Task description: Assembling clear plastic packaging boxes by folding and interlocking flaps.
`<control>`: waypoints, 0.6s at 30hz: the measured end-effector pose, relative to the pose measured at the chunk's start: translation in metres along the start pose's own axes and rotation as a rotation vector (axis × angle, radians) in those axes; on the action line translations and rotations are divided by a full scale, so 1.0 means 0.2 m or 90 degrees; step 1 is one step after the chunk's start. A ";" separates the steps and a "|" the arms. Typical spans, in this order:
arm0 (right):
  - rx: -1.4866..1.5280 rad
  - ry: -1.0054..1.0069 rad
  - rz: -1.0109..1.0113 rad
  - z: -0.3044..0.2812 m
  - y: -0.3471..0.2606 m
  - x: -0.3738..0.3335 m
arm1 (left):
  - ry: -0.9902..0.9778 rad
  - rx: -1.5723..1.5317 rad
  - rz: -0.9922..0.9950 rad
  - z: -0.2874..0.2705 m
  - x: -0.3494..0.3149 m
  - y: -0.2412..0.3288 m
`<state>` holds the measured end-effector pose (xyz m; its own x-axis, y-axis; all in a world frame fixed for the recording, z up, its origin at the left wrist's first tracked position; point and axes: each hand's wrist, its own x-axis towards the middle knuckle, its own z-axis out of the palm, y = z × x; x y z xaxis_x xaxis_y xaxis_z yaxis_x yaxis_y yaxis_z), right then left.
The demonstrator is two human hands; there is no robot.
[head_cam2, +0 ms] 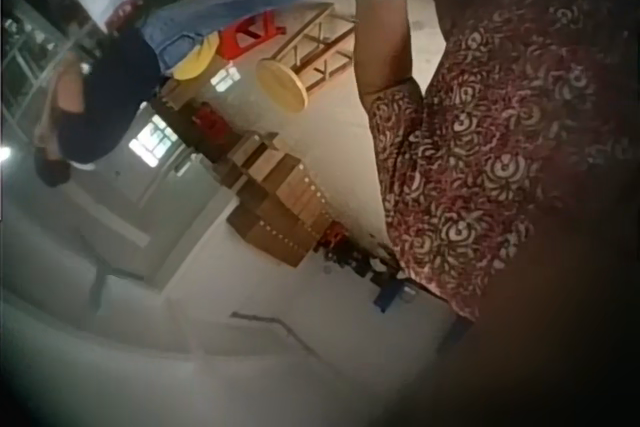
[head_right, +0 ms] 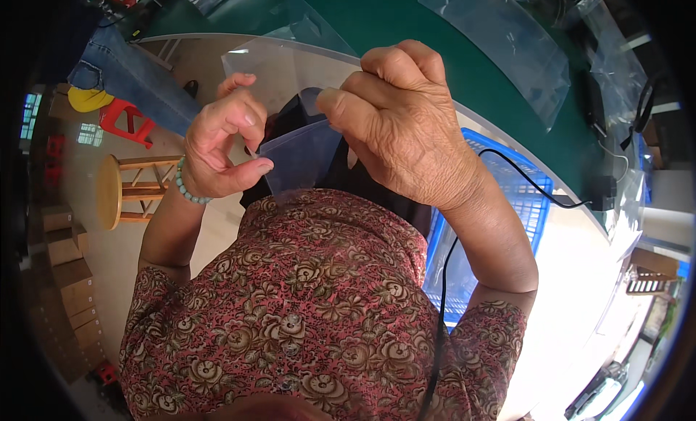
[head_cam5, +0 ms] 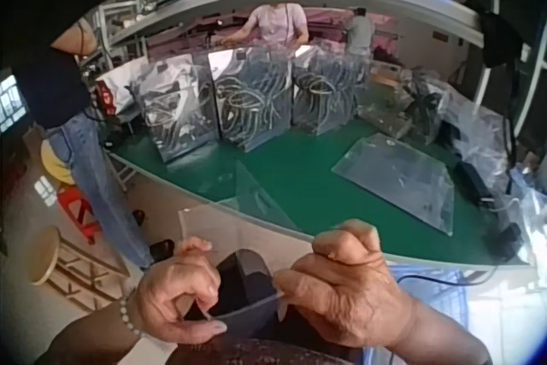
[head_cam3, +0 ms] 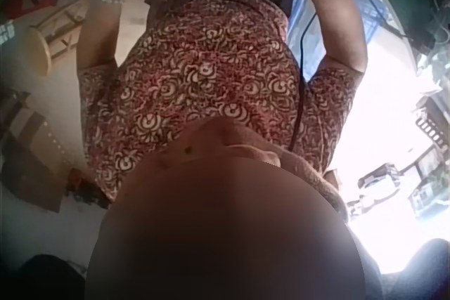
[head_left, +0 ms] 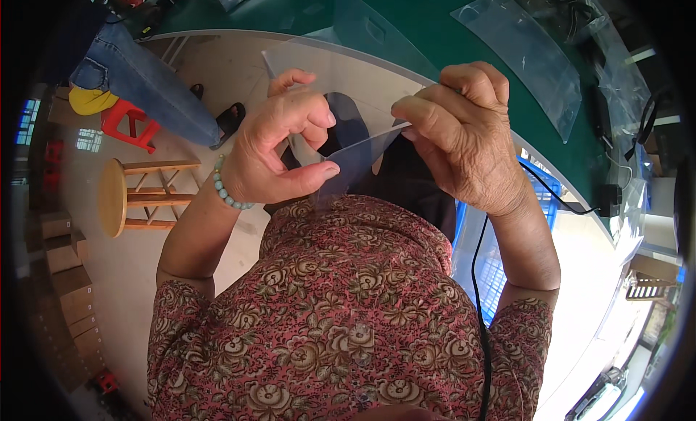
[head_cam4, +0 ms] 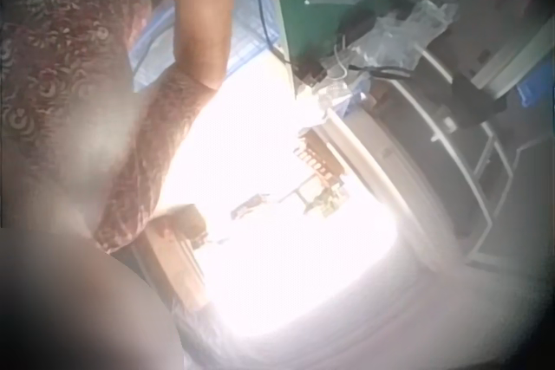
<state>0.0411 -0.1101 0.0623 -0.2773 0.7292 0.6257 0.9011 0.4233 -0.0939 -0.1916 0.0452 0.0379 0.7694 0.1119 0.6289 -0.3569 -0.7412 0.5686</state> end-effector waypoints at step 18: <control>-0.092 0.030 -0.005 0.09 -0.10 0.03 | 0.066 -0.002 0.017 0.03 -0.05 0.01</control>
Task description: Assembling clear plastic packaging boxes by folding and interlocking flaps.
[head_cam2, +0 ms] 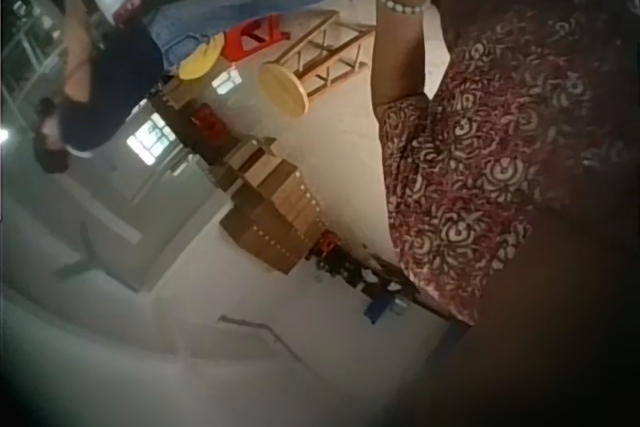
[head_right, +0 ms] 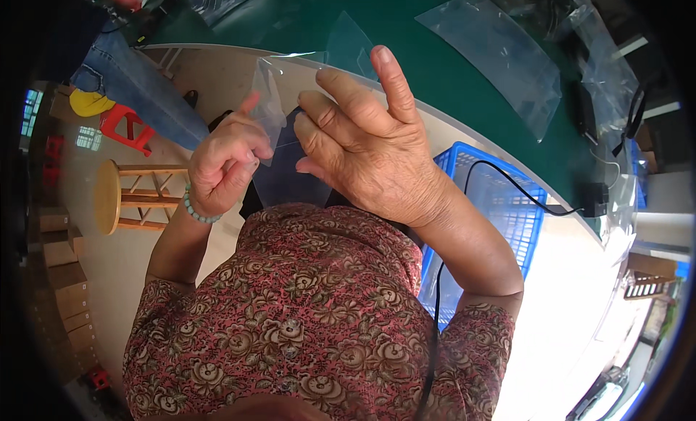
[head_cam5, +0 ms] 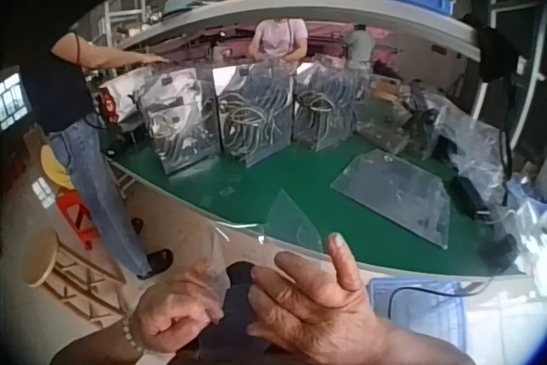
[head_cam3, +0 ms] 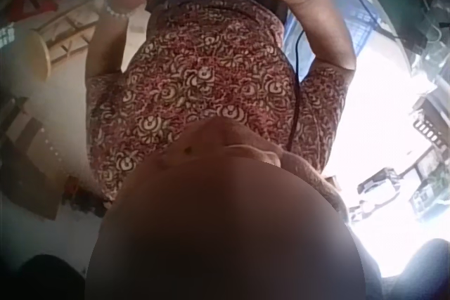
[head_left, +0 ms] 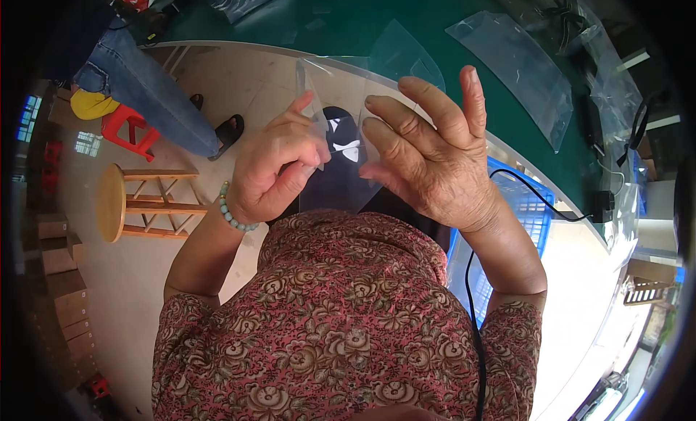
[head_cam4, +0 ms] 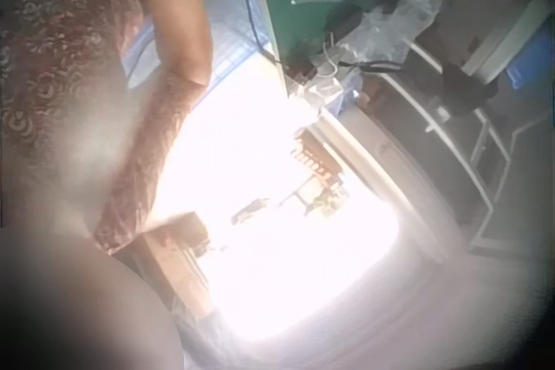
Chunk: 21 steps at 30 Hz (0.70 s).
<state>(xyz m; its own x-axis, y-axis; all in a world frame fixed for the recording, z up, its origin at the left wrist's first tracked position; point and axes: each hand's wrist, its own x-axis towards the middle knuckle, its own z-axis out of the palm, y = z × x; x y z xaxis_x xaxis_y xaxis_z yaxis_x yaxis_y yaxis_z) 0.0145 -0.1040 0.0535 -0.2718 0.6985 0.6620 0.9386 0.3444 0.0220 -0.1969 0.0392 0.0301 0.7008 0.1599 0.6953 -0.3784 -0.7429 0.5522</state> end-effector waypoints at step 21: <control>0.040 -0.080 0.078 0.11 -0.09 -0.06 | 0.029 0.245 -0.089 0.03 -0.02 0.09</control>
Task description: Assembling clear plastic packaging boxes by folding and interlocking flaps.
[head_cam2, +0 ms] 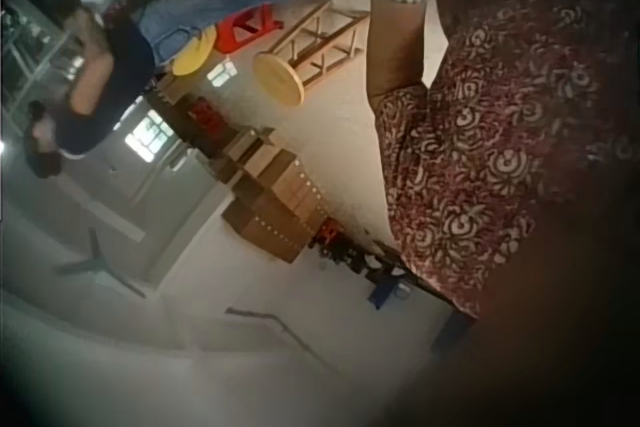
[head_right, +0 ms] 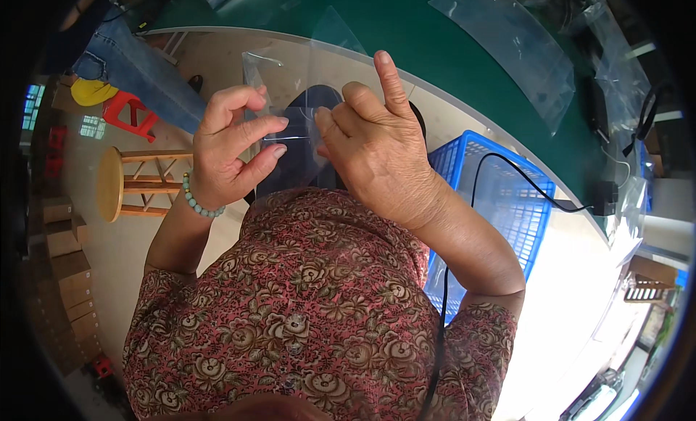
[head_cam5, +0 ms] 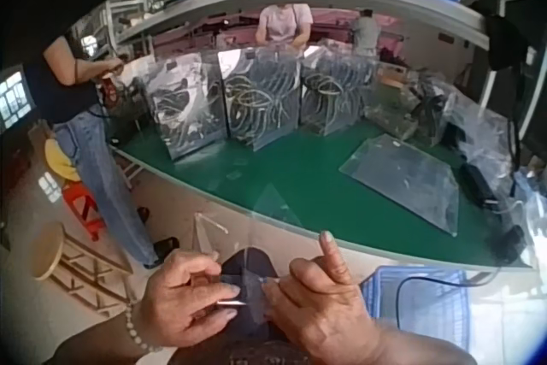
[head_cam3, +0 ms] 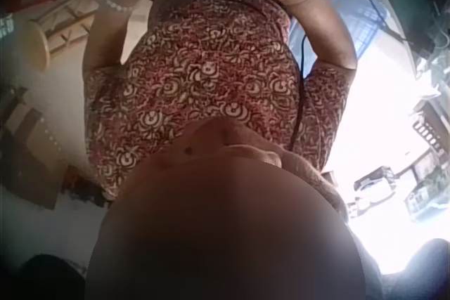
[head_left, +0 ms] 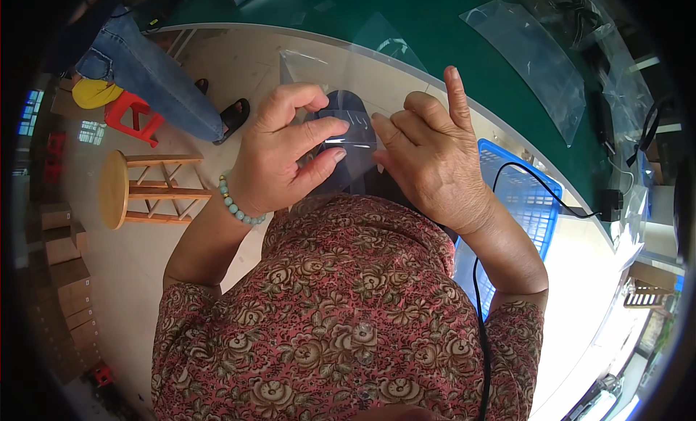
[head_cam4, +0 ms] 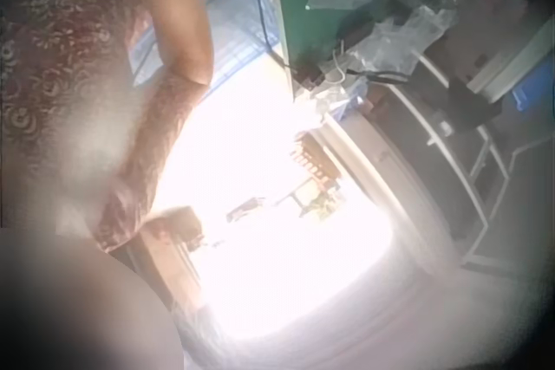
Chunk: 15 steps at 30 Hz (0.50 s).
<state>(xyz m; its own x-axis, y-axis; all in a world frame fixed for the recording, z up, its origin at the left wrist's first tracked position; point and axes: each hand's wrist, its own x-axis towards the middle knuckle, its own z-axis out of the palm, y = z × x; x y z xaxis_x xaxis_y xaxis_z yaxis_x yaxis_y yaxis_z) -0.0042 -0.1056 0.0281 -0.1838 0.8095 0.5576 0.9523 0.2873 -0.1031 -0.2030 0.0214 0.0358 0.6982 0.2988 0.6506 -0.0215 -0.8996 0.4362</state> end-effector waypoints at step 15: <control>0.061 -0.076 -0.093 -0.07 -0.04 -0.01 | -0.259 0.071 0.089 -0.09 0.11 0.09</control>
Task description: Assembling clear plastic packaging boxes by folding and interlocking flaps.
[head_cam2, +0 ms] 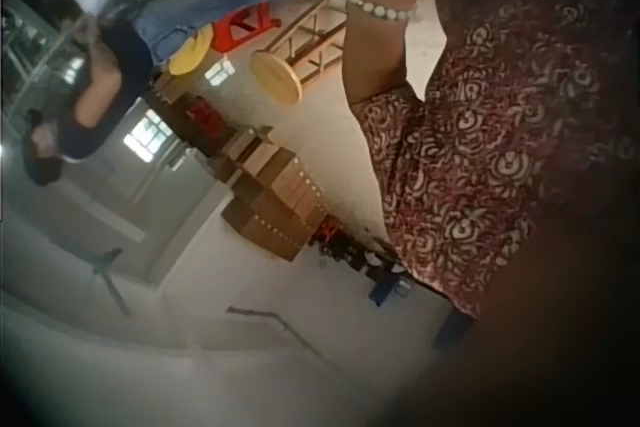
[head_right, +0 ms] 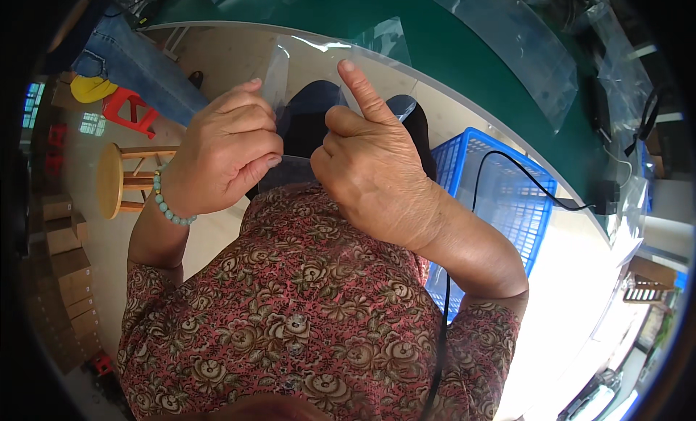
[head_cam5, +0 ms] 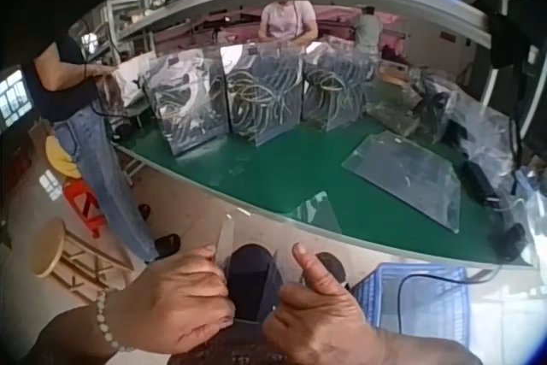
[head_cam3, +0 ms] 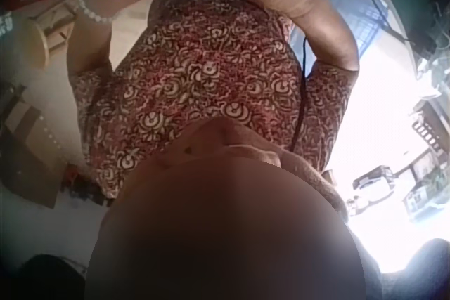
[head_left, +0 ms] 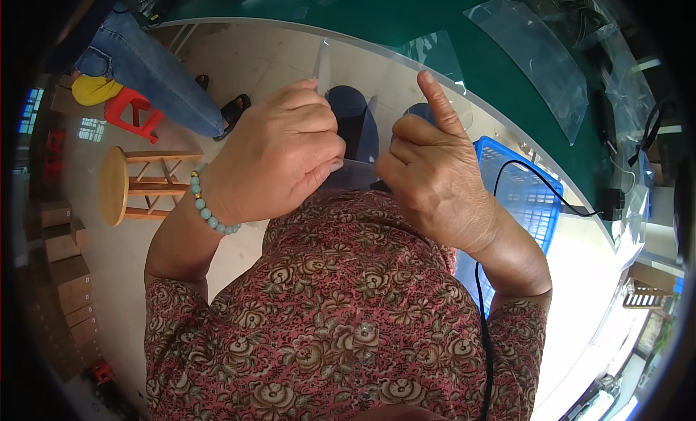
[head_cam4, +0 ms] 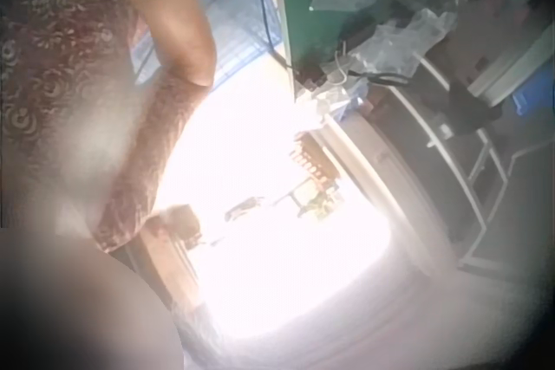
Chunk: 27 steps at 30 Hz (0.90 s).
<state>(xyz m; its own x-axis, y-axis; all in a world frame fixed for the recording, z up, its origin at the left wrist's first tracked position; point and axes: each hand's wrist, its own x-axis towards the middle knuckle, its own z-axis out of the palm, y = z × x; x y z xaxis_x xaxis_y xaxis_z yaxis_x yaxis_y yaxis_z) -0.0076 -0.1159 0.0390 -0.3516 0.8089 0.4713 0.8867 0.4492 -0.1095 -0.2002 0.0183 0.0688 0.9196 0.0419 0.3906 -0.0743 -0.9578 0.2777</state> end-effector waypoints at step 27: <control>0.192 -0.049 0.059 -0.43 0.25 -0.14 | -0.161 0.134 0.003 -0.12 0.01 -0.10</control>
<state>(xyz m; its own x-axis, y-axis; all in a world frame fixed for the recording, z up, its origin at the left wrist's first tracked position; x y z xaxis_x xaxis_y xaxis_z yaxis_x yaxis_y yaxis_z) 0.0731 -0.1486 0.0946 -0.3056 0.8725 0.3813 0.7914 0.4554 -0.4078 -0.2068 0.0441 0.0860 0.9880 -0.0100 0.1539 -0.0223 -0.9967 0.0784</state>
